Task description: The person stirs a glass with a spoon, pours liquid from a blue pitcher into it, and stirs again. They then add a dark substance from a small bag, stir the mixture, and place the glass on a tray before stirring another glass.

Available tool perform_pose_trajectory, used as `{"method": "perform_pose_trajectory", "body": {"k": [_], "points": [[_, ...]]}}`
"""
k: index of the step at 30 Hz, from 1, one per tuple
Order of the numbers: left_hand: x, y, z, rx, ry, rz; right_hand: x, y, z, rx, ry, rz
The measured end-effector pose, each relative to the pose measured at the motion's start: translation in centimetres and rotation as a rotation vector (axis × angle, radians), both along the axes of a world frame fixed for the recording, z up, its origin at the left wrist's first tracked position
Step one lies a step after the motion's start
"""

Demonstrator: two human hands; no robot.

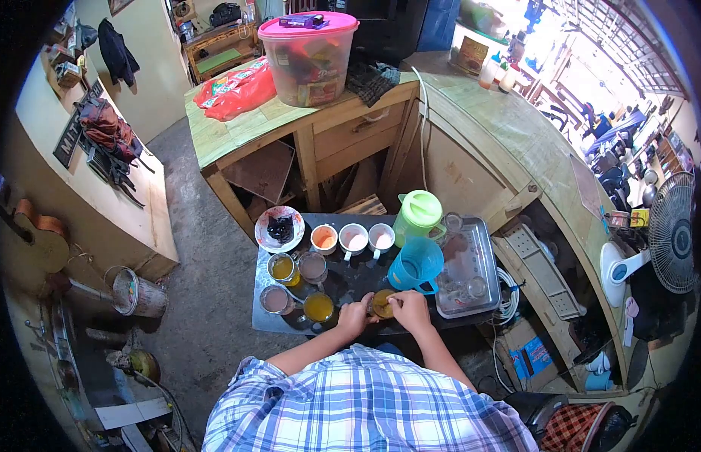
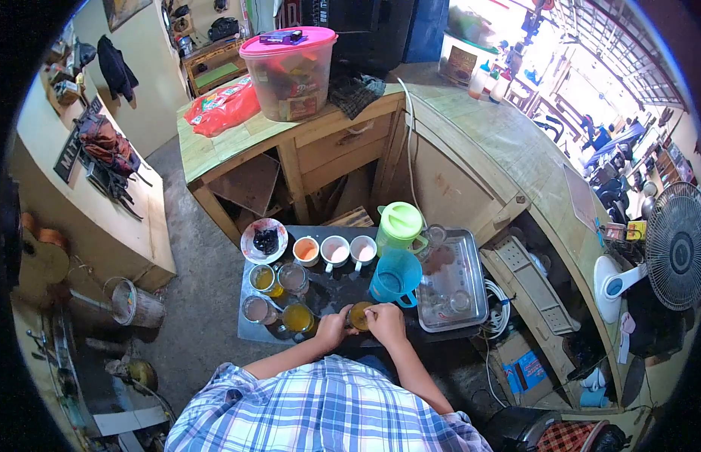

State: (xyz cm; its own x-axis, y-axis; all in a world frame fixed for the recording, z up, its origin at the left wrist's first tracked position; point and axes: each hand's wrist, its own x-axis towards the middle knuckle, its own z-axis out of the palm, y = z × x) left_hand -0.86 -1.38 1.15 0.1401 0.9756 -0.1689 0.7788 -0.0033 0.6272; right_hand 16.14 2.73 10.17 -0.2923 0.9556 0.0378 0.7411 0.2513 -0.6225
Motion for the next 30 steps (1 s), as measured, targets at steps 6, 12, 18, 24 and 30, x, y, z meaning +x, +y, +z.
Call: {"method": "perform_pose_trajectory", "body": {"k": [6, 12, 18, 24, 30], "points": [[0.0, 0.1, -1.0, 0.096, -0.027, 0.011, 0.0, 0.0, -0.1, 0.003, -0.038, 0.000], [-0.1, 0.1, -0.3, 0.043, 0.014, 0.005, -0.3, 0.0, -0.6, 0.042, -0.088, -0.063], [-0.1, 0.2, -1.0, 0.021, -0.045, 0.015, -0.2, -0.1, -0.5, 0.092, -0.091, -0.089], [-0.1, 0.1, -0.7, 0.027, -0.047, 0.016, -0.3, 0.1, -0.4, 0.139, -0.060, -0.108], [-0.2, 0.2, -0.5, 0.052, -0.046, 0.018, -0.4, 0.2, -0.1, 0.155, -0.030, -0.092]]}}
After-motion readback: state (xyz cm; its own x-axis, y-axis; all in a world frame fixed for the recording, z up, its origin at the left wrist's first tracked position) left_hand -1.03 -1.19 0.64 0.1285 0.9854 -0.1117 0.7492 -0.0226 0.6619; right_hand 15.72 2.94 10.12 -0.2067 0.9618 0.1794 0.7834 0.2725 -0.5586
